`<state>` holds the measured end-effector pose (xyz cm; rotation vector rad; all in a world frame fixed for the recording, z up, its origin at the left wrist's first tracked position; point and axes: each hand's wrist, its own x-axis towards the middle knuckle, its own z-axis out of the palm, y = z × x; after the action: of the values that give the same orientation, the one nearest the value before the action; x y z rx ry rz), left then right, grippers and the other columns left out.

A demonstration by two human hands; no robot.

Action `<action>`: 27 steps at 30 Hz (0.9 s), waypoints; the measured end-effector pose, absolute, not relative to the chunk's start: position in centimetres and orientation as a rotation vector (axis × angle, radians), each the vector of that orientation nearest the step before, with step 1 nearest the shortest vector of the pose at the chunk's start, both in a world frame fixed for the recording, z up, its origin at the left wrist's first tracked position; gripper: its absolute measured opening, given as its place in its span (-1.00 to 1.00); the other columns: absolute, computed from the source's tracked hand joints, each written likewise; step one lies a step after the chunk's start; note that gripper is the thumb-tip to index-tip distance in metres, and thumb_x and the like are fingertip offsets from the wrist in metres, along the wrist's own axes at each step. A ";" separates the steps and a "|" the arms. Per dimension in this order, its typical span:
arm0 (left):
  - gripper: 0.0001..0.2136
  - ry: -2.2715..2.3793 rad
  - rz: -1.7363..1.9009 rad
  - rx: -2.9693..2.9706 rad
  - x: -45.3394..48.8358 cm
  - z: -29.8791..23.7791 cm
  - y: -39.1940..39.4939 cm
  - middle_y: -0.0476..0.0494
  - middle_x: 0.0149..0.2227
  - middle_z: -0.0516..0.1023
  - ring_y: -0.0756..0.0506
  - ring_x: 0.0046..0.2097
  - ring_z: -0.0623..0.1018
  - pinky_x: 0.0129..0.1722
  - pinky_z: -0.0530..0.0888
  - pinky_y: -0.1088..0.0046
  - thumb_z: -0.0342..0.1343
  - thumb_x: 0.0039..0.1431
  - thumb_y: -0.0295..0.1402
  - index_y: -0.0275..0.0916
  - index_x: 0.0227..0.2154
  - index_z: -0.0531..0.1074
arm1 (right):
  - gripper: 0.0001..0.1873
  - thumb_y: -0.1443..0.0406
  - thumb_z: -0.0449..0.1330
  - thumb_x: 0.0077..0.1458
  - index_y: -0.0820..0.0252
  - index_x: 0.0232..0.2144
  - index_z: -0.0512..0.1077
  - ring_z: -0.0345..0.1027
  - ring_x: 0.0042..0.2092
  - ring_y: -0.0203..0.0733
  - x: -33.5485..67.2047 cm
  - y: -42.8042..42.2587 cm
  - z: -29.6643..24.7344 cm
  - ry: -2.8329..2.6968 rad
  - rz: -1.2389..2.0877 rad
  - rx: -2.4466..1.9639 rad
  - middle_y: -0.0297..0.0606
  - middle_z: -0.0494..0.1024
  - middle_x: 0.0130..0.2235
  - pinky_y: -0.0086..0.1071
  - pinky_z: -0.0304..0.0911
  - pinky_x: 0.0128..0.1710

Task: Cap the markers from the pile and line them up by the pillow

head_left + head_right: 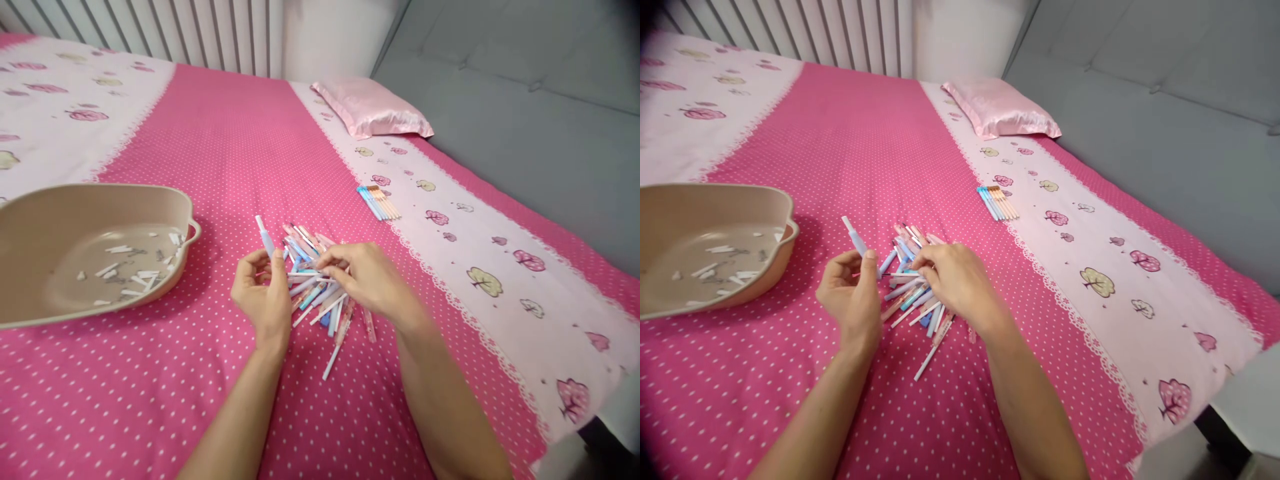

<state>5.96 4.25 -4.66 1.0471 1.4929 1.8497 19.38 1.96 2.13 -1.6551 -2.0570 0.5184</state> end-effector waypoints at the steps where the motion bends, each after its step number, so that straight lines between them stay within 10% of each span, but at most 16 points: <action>1: -0.82 1.505 1.858 1.034 5.9 -4.7 4.3 0.00 -0.48 0.47 0.03 -0.43 0.45 -0.40 0.37 0.50 0.21 0.01 -0.27 -0.29 -0.40 0.45 | -0.83 0.42 0.16 0.07 0.14 -0.36 0.55 0.43 -0.25 -0.23 19.3 2.0 2.1 -2.135 0.543 -1.652 -0.33 0.60 -0.29 -0.37 0.25 -0.24; 27: -0.84 1.467 1.829 1.063 6.2 -4.6 4.1 0.03 -0.49 0.47 0.05 -0.45 0.45 -0.42 0.37 0.54 0.22 -0.01 -0.29 -0.28 -0.42 0.45 | -0.68 0.59 0.04 -0.08 0.22 -0.37 0.49 0.37 -0.14 -0.12 18.2 2.1 0.2 -2.522 0.606 -1.705 -0.18 0.52 -0.26 -0.36 0.15 -0.24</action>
<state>6.21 4.14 -4.58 1.0625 1.4671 1.8288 18.15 2.08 0.21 -1.7051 -2.5218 0.6057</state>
